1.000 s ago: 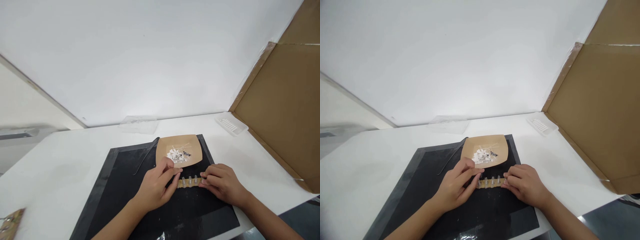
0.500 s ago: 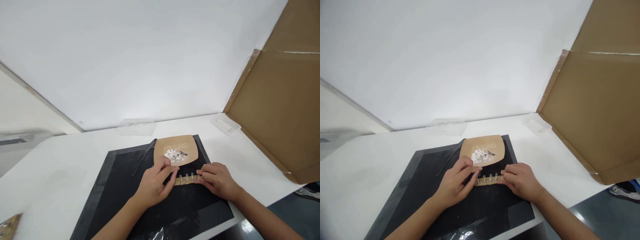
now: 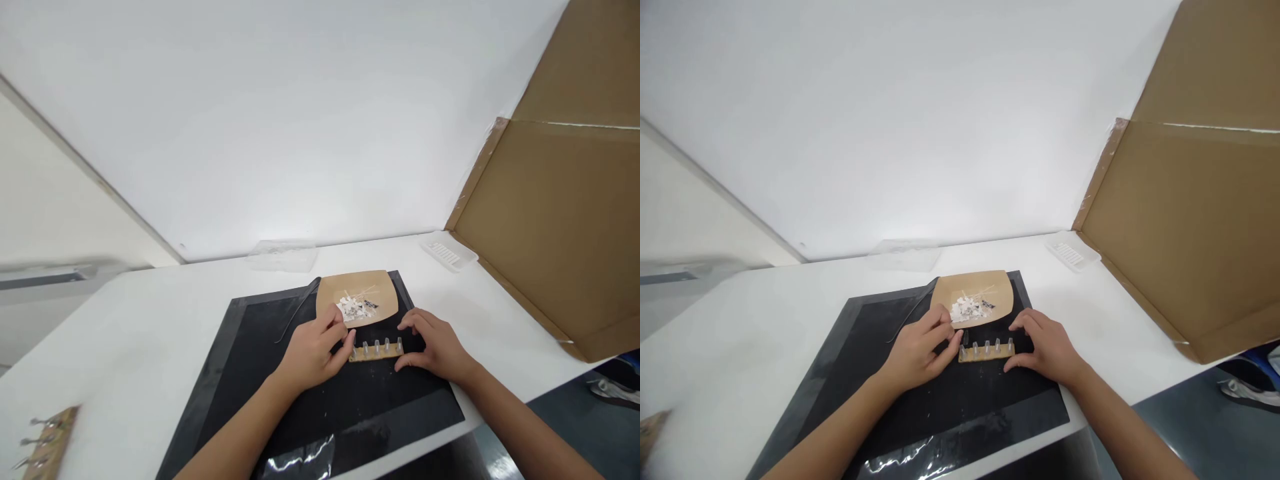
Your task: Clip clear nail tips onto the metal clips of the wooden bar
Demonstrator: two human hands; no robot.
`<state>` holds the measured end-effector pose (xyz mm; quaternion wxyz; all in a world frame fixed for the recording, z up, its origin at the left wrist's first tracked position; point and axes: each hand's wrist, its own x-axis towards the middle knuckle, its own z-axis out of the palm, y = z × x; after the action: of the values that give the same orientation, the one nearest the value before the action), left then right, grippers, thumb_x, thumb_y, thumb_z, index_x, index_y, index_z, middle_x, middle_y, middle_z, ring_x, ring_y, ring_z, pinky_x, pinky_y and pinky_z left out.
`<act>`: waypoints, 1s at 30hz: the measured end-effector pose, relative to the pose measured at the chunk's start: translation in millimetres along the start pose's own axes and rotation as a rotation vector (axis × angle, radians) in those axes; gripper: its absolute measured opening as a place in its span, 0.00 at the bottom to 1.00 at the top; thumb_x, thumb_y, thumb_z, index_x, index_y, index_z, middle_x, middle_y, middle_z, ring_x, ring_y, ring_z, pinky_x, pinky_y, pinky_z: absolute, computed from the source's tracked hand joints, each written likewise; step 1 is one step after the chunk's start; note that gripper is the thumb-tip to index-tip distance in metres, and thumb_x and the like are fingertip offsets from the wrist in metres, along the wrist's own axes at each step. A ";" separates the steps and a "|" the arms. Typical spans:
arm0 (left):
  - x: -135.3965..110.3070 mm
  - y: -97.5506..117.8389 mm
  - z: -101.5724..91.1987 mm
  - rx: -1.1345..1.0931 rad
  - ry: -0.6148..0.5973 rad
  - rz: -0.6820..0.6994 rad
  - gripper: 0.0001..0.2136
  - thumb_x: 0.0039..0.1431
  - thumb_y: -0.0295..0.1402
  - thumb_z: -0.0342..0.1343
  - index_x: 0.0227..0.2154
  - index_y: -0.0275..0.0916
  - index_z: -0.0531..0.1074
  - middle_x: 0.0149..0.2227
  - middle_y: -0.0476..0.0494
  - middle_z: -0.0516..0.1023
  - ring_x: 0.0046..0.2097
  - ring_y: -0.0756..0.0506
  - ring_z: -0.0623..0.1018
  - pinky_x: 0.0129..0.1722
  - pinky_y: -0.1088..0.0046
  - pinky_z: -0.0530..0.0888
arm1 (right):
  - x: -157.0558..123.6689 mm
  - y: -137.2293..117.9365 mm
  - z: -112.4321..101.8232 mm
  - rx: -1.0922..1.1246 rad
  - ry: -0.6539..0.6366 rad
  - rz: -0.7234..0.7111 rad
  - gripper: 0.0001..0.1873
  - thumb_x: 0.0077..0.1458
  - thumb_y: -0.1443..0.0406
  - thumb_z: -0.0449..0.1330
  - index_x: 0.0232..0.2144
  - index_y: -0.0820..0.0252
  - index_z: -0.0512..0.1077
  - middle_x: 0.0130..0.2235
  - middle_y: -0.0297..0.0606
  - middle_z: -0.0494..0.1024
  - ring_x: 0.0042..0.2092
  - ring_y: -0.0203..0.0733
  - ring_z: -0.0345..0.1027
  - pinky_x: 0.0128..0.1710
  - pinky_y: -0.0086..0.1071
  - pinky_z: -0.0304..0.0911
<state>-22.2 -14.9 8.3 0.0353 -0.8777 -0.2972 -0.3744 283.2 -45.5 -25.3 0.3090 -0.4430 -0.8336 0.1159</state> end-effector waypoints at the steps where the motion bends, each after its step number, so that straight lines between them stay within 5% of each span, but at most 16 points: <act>1: -0.4 -0.9 0.2 0.009 -0.014 0.015 0.12 0.70 0.28 0.54 0.28 0.38 0.71 0.34 0.46 0.71 0.30 0.51 0.71 0.28 0.76 0.68 | 0.1 -0.2 -0.8 -0.002 -0.006 0.014 0.33 0.50 0.43 0.75 0.49 0.53 0.71 0.50 0.41 0.79 0.43 0.45 0.76 0.40 0.36 0.73; 10: 0.1 -9.3 -5.7 -0.017 -0.228 0.221 0.16 0.73 0.32 0.53 0.26 0.38 0.71 0.26 0.49 0.72 0.27 0.51 0.71 0.26 0.73 0.65 | -4.2 1.1 0.0 -0.019 -0.046 0.034 0.20 0.57 0.49 0.73 0.45 0.52 0.78 0.48 0.40 0.77 0.48 0.47 0.76 0.46 0.38 0.73; 30: -1.7 -9.9 -4.9 -0.018 -0.063 0.247 0.17 0.69 0.27 0.57 0.21 0.40 0.66 0.22 0.53 0.66 0.24 0.51 0.64 0.25 0.71 0.61 | -17.2 -5.1 -9.4 -0.016 -0.062 0.012 0.08 0.70 0.58 0.64 0.43 0.54 0.72 0.40 0.38 0.76 0.41 0.44 0.71 0.40 0.36 0.67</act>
<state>-31.6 -9.0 9.1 0.0642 -0.9192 -0.1844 -0.3419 292.8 -63.2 -22.6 0.2786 -0.4465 -0.8411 0.1248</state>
